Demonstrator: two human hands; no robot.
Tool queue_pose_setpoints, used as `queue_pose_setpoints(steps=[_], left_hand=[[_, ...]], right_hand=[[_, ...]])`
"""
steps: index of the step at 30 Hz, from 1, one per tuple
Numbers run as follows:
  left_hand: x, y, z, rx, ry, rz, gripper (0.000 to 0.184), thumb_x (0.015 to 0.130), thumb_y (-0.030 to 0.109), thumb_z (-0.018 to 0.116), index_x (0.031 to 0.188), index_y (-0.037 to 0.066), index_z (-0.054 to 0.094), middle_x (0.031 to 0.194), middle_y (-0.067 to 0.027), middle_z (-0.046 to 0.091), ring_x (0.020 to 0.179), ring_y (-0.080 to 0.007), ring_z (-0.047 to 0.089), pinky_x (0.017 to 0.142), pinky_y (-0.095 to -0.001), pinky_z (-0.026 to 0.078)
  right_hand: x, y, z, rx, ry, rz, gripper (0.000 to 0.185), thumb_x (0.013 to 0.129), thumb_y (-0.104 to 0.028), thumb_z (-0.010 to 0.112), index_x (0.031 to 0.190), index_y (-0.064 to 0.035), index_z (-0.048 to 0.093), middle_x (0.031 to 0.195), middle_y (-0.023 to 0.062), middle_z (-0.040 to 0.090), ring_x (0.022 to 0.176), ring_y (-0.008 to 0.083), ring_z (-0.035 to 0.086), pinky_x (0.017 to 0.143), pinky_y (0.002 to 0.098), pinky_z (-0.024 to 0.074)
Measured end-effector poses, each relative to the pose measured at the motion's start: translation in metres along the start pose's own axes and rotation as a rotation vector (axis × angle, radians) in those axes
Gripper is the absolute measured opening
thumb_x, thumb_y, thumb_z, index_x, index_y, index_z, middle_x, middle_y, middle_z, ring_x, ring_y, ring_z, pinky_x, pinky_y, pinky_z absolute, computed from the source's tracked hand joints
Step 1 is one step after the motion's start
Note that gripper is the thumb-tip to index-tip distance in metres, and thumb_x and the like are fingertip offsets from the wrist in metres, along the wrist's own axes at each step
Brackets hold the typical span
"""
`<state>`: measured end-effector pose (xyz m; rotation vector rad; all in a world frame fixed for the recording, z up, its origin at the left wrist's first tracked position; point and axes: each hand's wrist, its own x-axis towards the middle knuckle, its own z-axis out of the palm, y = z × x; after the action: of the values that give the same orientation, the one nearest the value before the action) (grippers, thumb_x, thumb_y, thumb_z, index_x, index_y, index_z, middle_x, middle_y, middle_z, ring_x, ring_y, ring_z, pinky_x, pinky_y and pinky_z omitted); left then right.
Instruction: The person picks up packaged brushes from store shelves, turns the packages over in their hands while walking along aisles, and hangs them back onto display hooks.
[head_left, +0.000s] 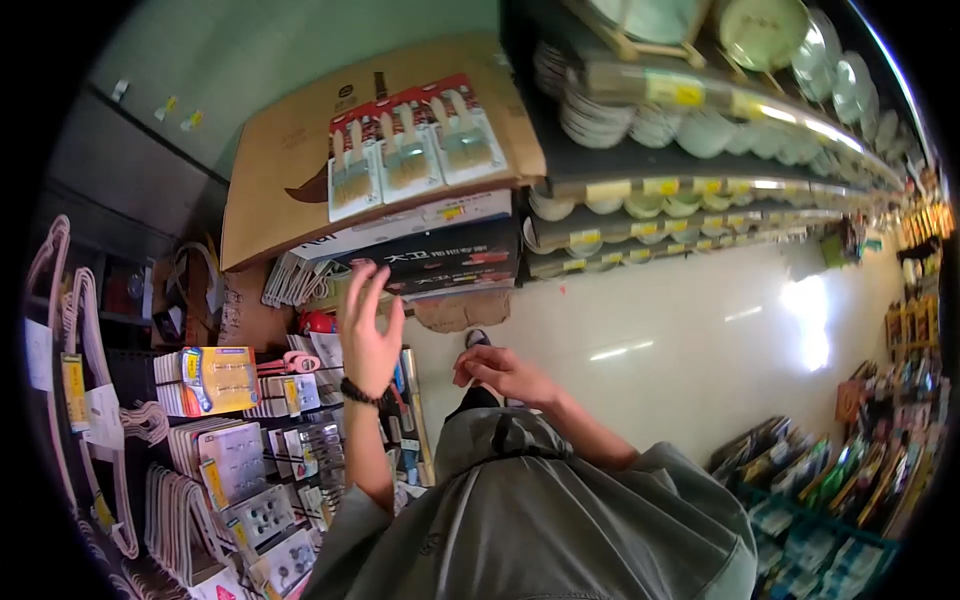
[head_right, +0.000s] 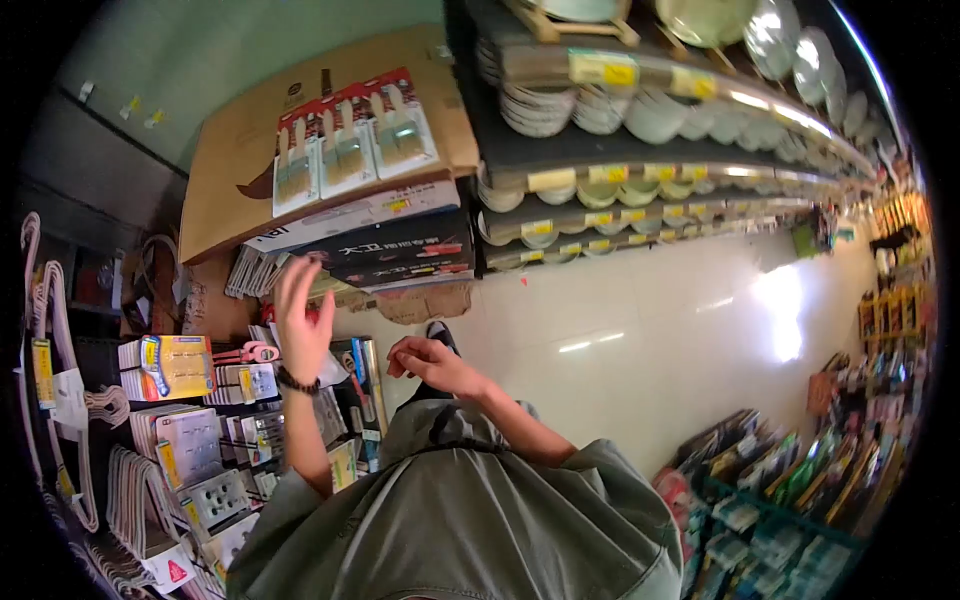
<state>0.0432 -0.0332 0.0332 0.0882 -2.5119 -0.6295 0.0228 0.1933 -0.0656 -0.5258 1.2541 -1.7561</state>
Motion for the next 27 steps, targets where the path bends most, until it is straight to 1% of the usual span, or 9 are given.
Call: queue_pose_setpoints(steps=[1,6,11,14,15,18,19,23,27], left_hand=[[0.018,-0.016,0.006,0.138,0.03,0.008,0.043,0.085,0.006,0.068,0.127,0.004,0.06,0.136,-0.0158,0.053,0.128,-0.0382,0.048,0.106,-0.0463,0.04],[0.091,-0.074,0.026,0.215,0.033,-0.041,0.066,0.082,0.005,0.069,0.144,0.012,0.047,0.154,-0.014,0.037,0.14,-0.0389,0.036,0.112,-0.0488,0.037],[0.091,-0.099,0.048,0.124,0.178,-0.011,0.051,0.08,-0.001,0.068,0.129,0.011,0.063,0.142,-0.013,0.051,0.132,-0.0365,0.048,0.108,-0.0507,0.041],[0.066,-0.094,0.043,0.121,0.266,-0.025,0.044,0.077,-0.005,0.065,0.118,0.011,0.069,0.133,-0.0116,0.059,0.124,-0.0358,0.055,0.101,-0.0507,0.043],[0.059,-0.089,0.039,0.108,0.276,-0.035,0.044,0.075,-0.006,0.065,0.116,0.01,0.07,0.132,-0.0119,0.06,0.123,-0.0362,0.055,0.099,-0.0501,0.044],[0.034,-0.075,0.032,0.122,0.293,-0.028,0.039,0.074,-0.005,0.066,0.11,0.009,0.073,0.127,-0.0143,0.062,0.119,-0.0368,0.058,0.095,-0.0487,0.047],[0.027,-0.067,0.027,0.126,0.286,-0.082,0.036,0.074,-0.005,0.066,0.107,0.007,0.072,0.127,-0.0143,0.063,0.12,-0.0367,0.058,0.095,-0.0482,0.047],[0.007,-0.04,0.011,0.254,0.196,-0.251,0.032,0.074,-0.002,0.067,0.105,0.004,0.072,0.126,-0.0149,0.063,0.12,-0.0368,0.057,0.095,-0.0467,0.047],[-0.021,0.004,0.02,0.247,0.288,-0.572,0.041,0.077,0.0,0.068,0.117,0.004,0.067,0.136,-0.0208,0.056,0.129,-0.0408,0.052,0.103,-0.0475,0.044]], right_hand=[[0.014,-0.009,-0.003,0.002,-0.011,0.016,0.023,0.105,-0.017,0.047,0.116,-0.0004,0.058,0.099,0.0054,0.066,0.095,0.0143,0.061,0.087,0.0299,0.0483],[0.101,-0.033,-0.029,-0.023,-0.066,0.111,0.024,0.106,-0.018,0.046,0.12,-0.0013,0.056,0.104,0.0059,0.066,0.1,0.0154,0.062,0.089,0.0308,0.0479],[0.176,-0.067,-0.038,0.061,-0.146,0.122,0.028,0.106,-0.016,0.047,0.131,-0.0033,0.05,0.116,0.0086,0.063,0.106,0.0172,0.06,0.09,0.0321,0.0491],[0.212,-0.077,-0.037,0.115,-0.256,0.049,0.039,0.105,-0.014,0.049,0.141,-0.0045,0.042,0.13,0.0098,0.057,0.118,0.0186,0.056,0.096,0.0345,0.0473],[0.215,-0.083,-0.031,0.154,-0.246,0.019,0.043,0.102,-0.019,0.056,0.141,-0.0049,0.045,0.132,0.005,0.057,0.121,0.0144,0.051,0.1,0.0322,0.0433],[0.23,-0.075,-0.04,0.01,-0.407,0.198,0.049,0.101,-0.018,0.058,0.145,-0.0045,0.042,0.135,0.0032,0.055,0.123,0.0127,0.049,0.104,0.0314,0.0402],[0.236,-0.073,-0.042,0.018,-0.509,0.291,0.052,0.099,-0.017,0.062,0.145,-0.0036,0.042,0.135,0.003,0.055,0.125,0.0117,0.047,0.105,0.0305,0.0385],[0.24,-0.06,-0.037,0.084,-0.672,0.261,0.054,0.096,-0.012,0.065,0.145,-0.0042,0.043,0.134,0.0038,0.055,0.124,0.0138,0.048,0.105,0.0305,0.0387],[0.234,-0.067,-0.034,0.135,-0.801,0.57,0.049,0.093,-0.011,0.066,0.139,-0.0047,0.05,0.129,0.0058,0.059,0.118,0.0159,0.054,0.1,0.0297,0.0411]])
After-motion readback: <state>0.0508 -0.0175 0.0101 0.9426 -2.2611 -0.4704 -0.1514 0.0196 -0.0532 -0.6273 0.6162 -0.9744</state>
